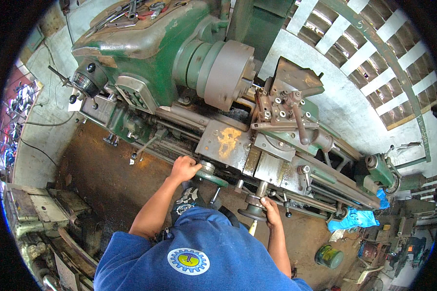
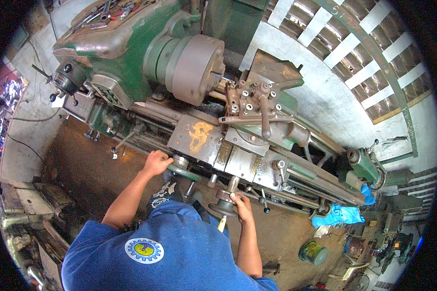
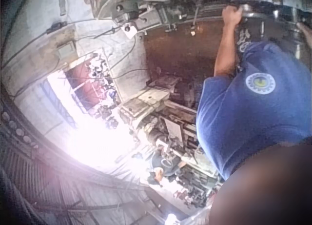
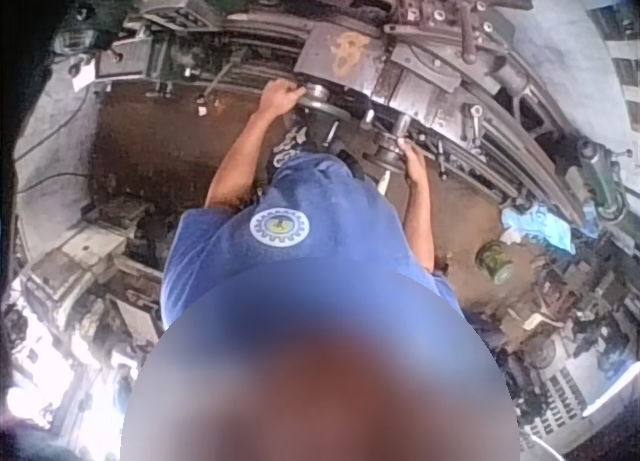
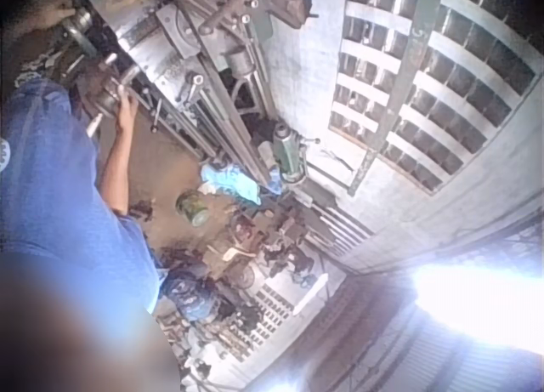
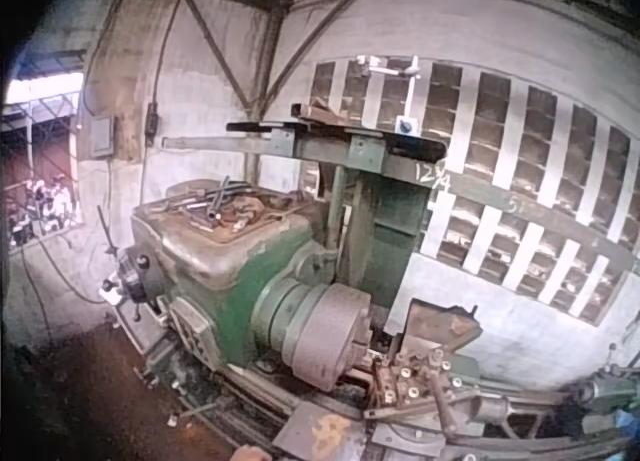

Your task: The person operates a metal lathe by turning handwheels to move the carriage and tool post along the bed. They adjust the chuck and tool post, then continue to position the tool against the rotating workpiece while monitoring the cut.

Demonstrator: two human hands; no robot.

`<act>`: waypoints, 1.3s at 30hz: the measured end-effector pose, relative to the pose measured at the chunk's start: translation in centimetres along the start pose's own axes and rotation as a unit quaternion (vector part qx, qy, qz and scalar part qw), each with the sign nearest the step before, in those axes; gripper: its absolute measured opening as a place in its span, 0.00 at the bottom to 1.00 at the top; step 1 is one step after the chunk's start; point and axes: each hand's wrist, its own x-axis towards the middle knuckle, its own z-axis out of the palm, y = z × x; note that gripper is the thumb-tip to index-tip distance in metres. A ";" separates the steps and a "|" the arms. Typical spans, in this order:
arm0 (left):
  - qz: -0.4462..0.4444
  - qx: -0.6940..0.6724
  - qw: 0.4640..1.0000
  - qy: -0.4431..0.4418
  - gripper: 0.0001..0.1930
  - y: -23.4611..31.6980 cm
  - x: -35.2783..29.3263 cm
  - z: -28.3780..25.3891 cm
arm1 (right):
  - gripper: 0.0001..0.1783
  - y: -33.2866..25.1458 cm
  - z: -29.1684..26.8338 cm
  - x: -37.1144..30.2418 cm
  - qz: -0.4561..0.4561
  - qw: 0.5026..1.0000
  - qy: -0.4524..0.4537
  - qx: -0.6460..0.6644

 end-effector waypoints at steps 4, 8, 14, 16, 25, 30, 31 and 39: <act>0.008 -0.008 1.000 0.025 0.20 -0.3 0.0 0.3 | 0.28 0.0 0.3 0.0 -0.017 1.000 0.015 0.012; -0.023 -0.013 1.000 0.005 0.20 -0.6 0.1 0.4 | 0.27 0.0 0.3 -0.1 -0.010 1.000 0.021 0.011; -0.024 -0.027 0.999 0.005 0.19 -1.2 0.2 0.6 | 0.27 0.1 0.3 0.1 -0.019 1.000 0.016 0.010; -0.002 -0.034 0.999 0.024 0.19 -1.5 0.3 0.7 | 0.28 0.2 0.3 0.1 -0.026 0.999 0.015 0.018; -0.018 -0.062 0.998 0.016 0.18 -1.9 0.4 0.6 | 0.36 0.7 -0.1 0.4 -0.013 1.000 0.021 0.004; 0.010 -0.073 0.996 0.043 0.17 -2.5 0.6 0.9 | 0.40 0.8 -0.1 0.5 0.004 1.000 0.020 -0.008; 0.014 -0.078 0.996 0.047 0.17 -2.7 0.6 1.0 | 0.38 0.8 -0.1 0.5 0.002 0.999 0.036 0.001; 0.001 -0.107 0.994 0.032 0.16 -3.4 0.9 1.3 | 0.37 0.7 0.0 0.5 -0.008 1.000 0.017 -0.005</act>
